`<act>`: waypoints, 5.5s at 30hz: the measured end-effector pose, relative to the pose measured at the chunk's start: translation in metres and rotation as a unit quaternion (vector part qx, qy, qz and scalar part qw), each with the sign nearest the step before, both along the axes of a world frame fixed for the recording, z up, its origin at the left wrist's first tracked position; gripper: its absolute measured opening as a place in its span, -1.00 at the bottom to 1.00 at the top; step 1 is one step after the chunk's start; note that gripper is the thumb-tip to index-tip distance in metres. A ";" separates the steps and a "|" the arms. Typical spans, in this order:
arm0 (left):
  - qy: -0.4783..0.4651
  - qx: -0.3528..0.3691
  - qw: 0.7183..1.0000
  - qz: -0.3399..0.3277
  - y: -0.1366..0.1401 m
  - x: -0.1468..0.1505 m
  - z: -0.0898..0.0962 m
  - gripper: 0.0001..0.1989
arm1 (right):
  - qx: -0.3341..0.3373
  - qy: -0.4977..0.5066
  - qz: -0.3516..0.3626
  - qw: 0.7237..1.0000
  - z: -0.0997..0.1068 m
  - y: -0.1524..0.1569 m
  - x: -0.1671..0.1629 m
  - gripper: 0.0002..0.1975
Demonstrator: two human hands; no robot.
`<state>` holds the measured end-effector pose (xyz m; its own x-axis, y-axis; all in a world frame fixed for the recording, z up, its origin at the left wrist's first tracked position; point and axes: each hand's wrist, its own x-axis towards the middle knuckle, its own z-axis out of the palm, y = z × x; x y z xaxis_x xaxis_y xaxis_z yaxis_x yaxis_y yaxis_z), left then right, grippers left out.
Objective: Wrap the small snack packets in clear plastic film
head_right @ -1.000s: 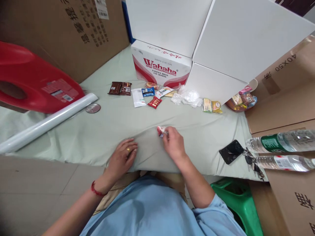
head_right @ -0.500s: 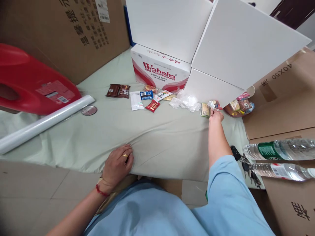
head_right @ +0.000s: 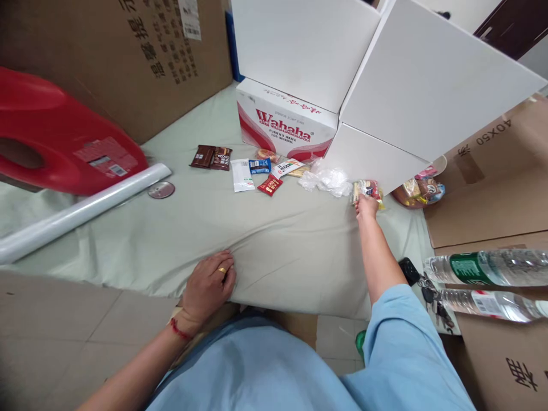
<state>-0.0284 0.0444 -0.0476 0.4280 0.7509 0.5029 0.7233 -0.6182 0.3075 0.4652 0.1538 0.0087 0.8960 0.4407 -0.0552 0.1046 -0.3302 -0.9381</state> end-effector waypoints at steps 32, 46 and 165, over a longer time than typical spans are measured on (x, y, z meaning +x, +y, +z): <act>-0.303 -0.264 0.910 -0.101 -0.017 0.045 0.043 -0.70 | 0.036 0.422 0.357 0.833 0.007 -0.157 -0.264 -0.56; -0.554 -0.522 0.648 0.023 0.001 0.025 0.038 -0.58 | -0.011 0.441 0.374 0.816 -0.003 -0.170 -0.235 -0.59; -0.045 -0.226 0.970 -0.072 0.030 0.031 0.090 -0.26 | 0.098 0.100 0.350 0.926 0.003 -0.187 -0.231 -0.72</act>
<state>0.0022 0.0747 0.0422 0.5137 0.8396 0.1766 0.5973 -0.4978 0.6289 0.2341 -0.0329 0.0120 0.3665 0.9292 -0.0472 0.0464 -0.0689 -0.9965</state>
